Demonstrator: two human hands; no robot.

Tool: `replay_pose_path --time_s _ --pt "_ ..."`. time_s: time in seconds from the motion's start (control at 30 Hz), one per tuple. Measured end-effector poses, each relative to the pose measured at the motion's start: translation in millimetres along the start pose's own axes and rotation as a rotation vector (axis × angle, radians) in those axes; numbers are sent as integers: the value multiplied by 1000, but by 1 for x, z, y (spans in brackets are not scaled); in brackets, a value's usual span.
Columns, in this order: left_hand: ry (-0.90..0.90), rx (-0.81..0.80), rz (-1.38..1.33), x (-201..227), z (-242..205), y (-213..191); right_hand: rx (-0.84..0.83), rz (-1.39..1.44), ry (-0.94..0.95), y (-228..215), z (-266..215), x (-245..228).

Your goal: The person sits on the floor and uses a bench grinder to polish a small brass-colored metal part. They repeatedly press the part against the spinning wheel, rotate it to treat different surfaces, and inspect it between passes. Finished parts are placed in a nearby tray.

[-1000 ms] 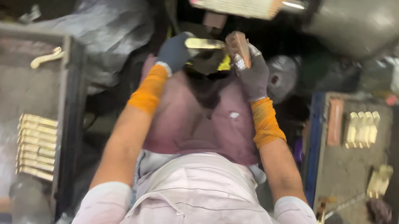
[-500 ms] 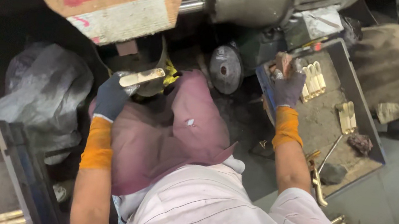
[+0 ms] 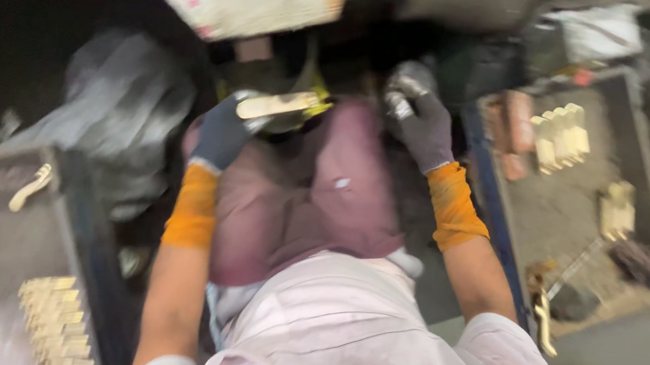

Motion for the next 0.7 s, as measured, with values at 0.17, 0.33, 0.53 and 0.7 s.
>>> replay_pose_path --time_s 0.17,0.33,0.53,0.7 --pt "0 42 26 -13 2 -3 -338 439 139 111 4 -24" --pt "-48 79 -27 -15 -3 -12 -489 686 312 156 18 -2" --pt "-34 147 -69 -20 2 -19 -558 951 483 192 34 12" --pt "-86 190 110 -34 9 -20 -476 907 554 213 41 22"
Point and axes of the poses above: each hand's wrist, its own z-axis towards the middle knuckle, its own y-axis out of the palm, x = y × z, the point moved 7 cm from there along z, towards the middle knuckle, and after that the axes turned 5 degrees about -y, right-handed, at the moved point
